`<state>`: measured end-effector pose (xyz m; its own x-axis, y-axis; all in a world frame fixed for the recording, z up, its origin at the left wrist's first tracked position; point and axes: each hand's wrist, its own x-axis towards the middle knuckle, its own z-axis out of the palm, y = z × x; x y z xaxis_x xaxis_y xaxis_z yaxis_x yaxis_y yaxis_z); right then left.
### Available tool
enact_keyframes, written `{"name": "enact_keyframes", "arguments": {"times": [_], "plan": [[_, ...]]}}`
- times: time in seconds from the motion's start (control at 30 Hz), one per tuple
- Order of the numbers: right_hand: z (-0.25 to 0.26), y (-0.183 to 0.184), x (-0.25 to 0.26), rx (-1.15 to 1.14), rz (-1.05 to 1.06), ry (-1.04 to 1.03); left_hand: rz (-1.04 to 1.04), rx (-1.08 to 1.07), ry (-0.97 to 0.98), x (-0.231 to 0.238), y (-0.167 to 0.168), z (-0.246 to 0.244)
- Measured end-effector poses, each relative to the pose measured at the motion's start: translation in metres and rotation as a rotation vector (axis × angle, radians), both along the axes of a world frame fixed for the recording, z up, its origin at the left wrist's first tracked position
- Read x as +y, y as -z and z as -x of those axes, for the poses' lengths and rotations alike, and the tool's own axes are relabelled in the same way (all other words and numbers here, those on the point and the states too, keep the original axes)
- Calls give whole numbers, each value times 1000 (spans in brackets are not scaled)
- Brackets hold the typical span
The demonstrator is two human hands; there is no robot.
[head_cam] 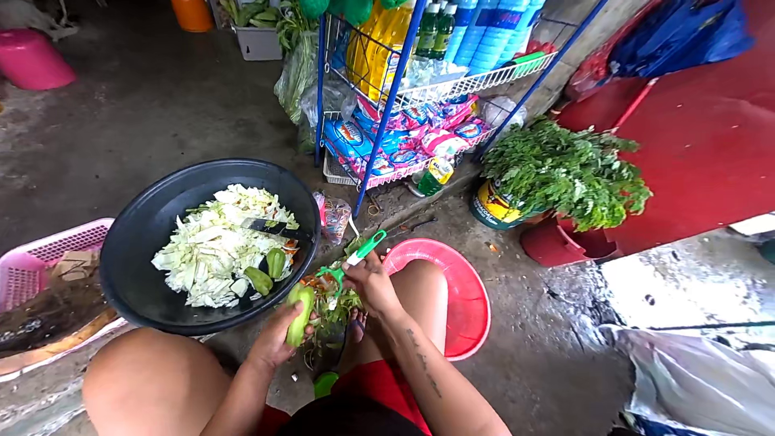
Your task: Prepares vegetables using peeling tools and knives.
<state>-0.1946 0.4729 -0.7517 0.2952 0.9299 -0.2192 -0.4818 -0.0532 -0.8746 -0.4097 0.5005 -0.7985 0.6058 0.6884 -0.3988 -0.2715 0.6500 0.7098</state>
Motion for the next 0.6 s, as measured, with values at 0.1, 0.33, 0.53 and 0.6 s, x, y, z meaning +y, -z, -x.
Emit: {"name": "enact_keyframes", "arguments": {"times": [0.1, 0.33, 0.53, 0.6], "plan": [[20, -8, -4, 108, -30, -133, -147, 131, 57, -2, -10, -3], [-20, 32, 23, -137, 63, 117, -112, -36, 105, 2, -3, 5], [8, 3, -3, -107, -72, -74, 86, -26, -144, 6, -8, -5], [24, 0, -11, -111, -96, -199, 145, 7, -201, 9, -6, -8]]}}
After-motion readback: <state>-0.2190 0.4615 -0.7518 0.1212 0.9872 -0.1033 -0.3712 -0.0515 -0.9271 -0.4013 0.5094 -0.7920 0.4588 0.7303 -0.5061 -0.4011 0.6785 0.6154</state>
